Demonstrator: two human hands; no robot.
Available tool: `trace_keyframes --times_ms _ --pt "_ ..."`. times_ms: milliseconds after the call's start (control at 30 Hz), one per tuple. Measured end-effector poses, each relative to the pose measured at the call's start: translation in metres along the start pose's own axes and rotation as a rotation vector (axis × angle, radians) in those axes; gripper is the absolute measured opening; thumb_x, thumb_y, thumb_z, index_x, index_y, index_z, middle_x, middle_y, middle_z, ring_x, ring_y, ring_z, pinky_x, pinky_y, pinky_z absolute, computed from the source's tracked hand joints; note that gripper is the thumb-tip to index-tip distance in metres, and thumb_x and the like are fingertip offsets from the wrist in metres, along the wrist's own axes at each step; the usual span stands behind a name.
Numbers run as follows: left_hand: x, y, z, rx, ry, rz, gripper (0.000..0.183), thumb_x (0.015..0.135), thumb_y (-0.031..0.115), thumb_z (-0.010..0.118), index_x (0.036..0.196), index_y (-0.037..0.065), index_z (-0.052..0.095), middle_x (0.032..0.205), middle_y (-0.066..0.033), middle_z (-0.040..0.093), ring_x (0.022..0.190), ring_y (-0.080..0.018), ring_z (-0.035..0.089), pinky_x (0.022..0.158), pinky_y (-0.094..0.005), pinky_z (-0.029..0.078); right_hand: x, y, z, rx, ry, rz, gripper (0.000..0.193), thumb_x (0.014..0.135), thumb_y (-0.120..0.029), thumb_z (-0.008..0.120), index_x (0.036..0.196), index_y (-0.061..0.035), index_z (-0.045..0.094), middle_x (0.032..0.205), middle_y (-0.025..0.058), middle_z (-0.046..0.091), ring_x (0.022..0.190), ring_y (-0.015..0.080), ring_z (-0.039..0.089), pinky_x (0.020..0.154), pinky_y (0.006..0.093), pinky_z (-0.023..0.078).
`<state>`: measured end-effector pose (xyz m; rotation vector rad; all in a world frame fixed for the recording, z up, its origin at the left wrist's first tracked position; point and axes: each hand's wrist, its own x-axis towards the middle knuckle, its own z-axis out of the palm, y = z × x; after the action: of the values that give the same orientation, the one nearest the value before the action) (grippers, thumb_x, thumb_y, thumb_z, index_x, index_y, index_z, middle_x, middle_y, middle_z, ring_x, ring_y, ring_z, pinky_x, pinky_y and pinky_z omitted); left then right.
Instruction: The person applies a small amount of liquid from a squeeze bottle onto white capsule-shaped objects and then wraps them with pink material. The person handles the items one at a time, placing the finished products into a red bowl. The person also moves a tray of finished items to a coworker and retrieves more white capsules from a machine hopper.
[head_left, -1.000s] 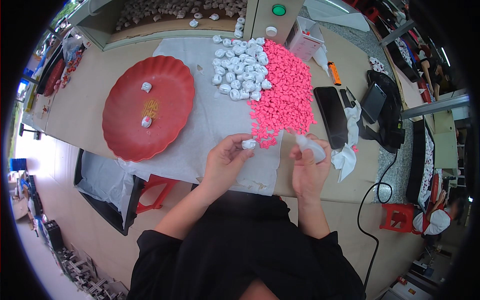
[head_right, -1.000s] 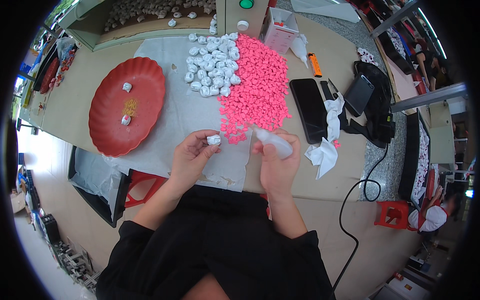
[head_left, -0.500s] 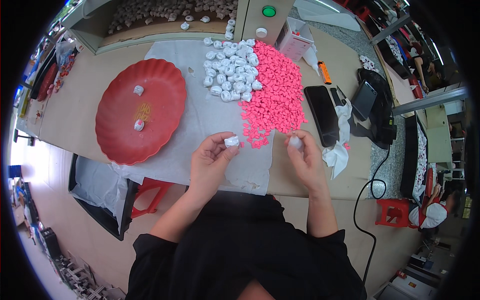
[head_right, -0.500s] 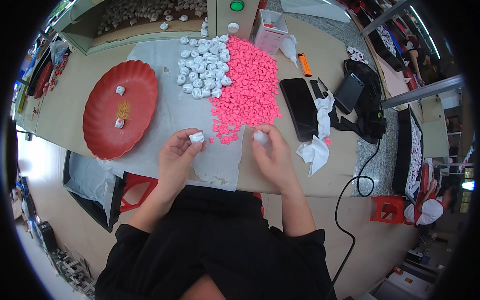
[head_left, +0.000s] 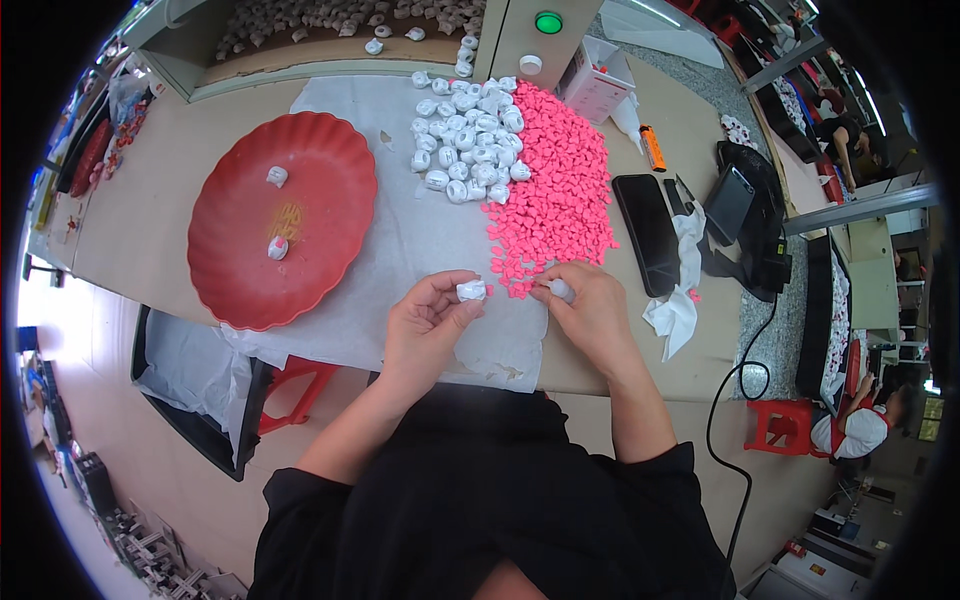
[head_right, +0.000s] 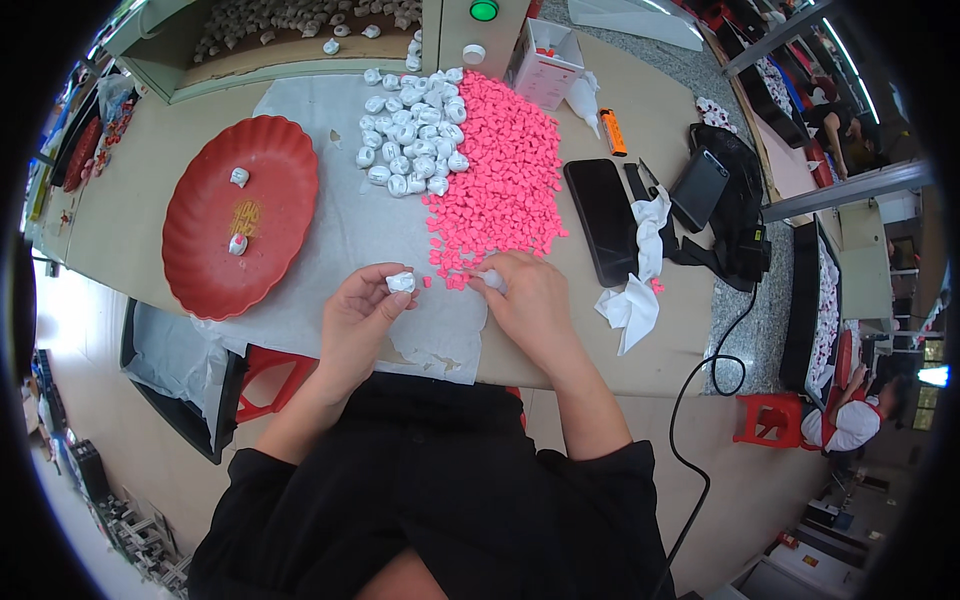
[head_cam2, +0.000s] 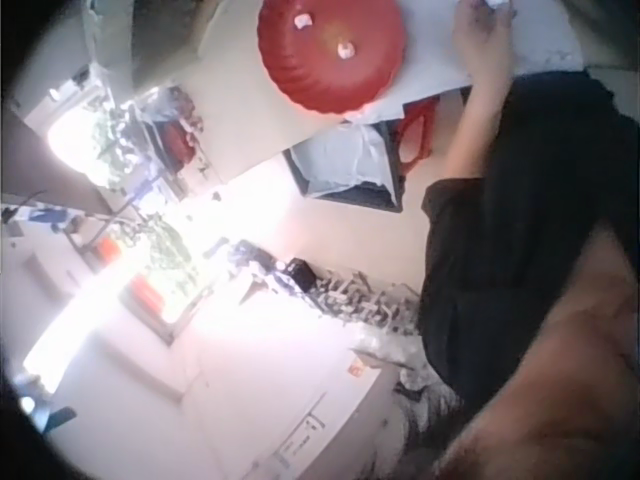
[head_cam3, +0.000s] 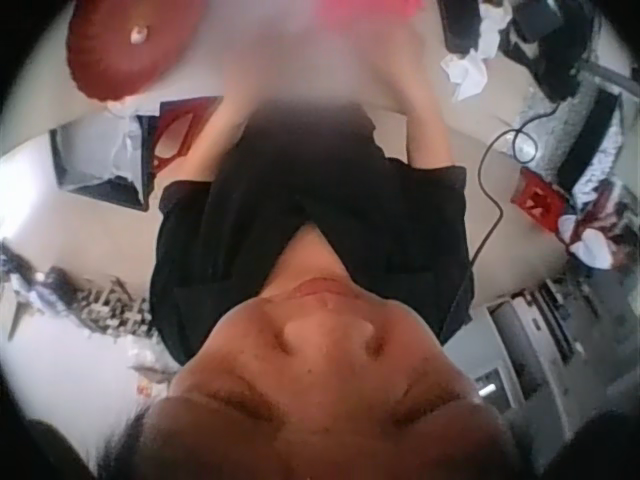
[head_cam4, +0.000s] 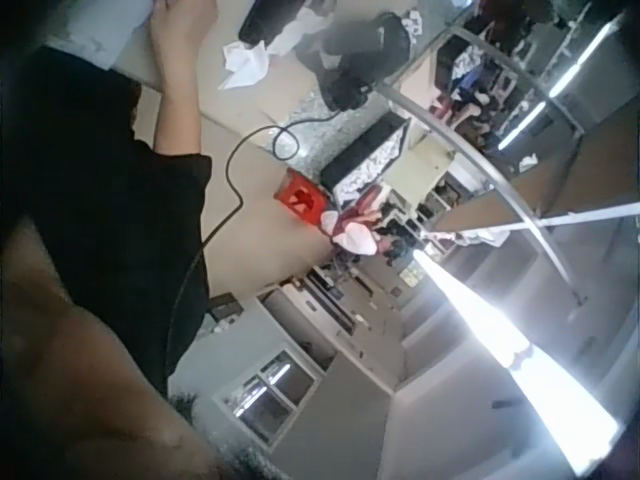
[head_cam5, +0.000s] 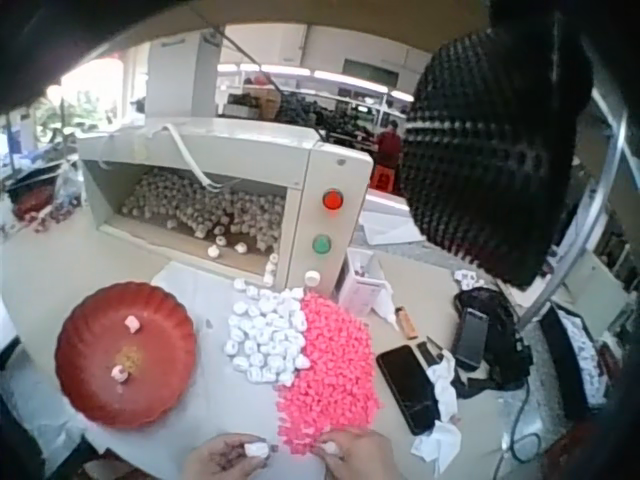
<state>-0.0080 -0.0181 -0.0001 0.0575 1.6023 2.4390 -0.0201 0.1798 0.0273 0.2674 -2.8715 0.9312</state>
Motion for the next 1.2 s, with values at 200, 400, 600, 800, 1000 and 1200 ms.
trace_keyframes --times_ms 200,400,600,800,1000,1200 --pt "0.0 0.0 0.0 -0.011 -0.019 -0.006 0.027 0.083 0.0 0.057 0.109 -0.005 0.05 0.099 -0.0097 0.058 0.089 -0.0147 0.057 0.078 -0.0275 0.047 -0.001 0.005 -0.007 -0.012 -0.026 -0.028 0.014 0.072 -0.012 0.063 0.082 -0.0018 0.06 0.074 0.0115 0.061 0.069 0.026 0.059 0.062 0.0359 0.045" --pt "-0.002 0.001 0.0 0.016 -0.053 -0.025 0.027 0.083 -0.001 0.056 0.11 -0.003 0.05 0.099 -0.0083 0.059 0.086 -0.0129 0.057 0.075 -0.026 0.047 -0.012 -0.014 -0.003 0.758 -0.027 0.216 0.008 0.075 0.001 0.065 0.081 0.0001 0.061 0.077 0.0048 0.062 0.068 0.0094 0.056 0.059 0.0225 0.045" --pt "-0.002 0.002 -0.001 0.091 -0.158 0.001 0.027 0.086 -0.001 0.052 0.112 -0.002 0.052 0.097 -0.0067 0.059 0.082 -0.0101 0.056 0.073 -0.0232 0.046 -0.017 -0.032 0.017 1.165 -0.085 0.338 0.015 0.073 0.002 0.068 0.084 -0.0008 0.059 0.08 0.0034 0.059 0.07 0.0078 0.054 0.062 0.0197 0.044" --pt "-0.003 0.002 -0.005 0.245 -0.194 -0.009 0.026 0.087 -0.001 0.05 0.112 -0.001 0.052 0.092 -0.0056 0.059 0.079 -0.0095 0.055 0.073 -0.0229 0.046 -0.012 -0.026 0.02 1.024 -0.141 0.293 0.014 0.075 -0.004 0.068 0.086 -0.001 0.06 0.084 0.0018 0.058 0.08 0.0075 0.054 0.07 0.0225 0.045" --pt "-0.004 0.003 -0.005 0.251 -0.196 -0.005 0.025 0.086 -0.002 0.05 0.111 -0.001 0.052 0.092 -0.0061 0.058 0.079 -0.01 0.055 0.074 -0.0233 0.046 -0.013 -0.031 0.016 0.996 -0.144 0.33 0.016 0.076 -0.003 0.067 0.09 0.0007 0.062 0.085 0.0049 0.061 0.076 0.0088 0.056 0.068 0.0224 0.047" --pt "-0.006 0.0 -0.003 0.151 -0.15 -0.007 0.025 0.087 -0.003 0.049 0.112 -0.003 0.051 0.097 -0.0083 0.059 0.082 -0.0117 0.057 0.075 -0.0242 0.047 -0.02 -0.037 0.025 1.093 -0.063 0.351 0.016 0.078 -0.003 0.065 0.093 0.0022 0.062 0.084 0.0072 0.063 0.075 0.0094 0.058 0.068 0.0221 0.048"
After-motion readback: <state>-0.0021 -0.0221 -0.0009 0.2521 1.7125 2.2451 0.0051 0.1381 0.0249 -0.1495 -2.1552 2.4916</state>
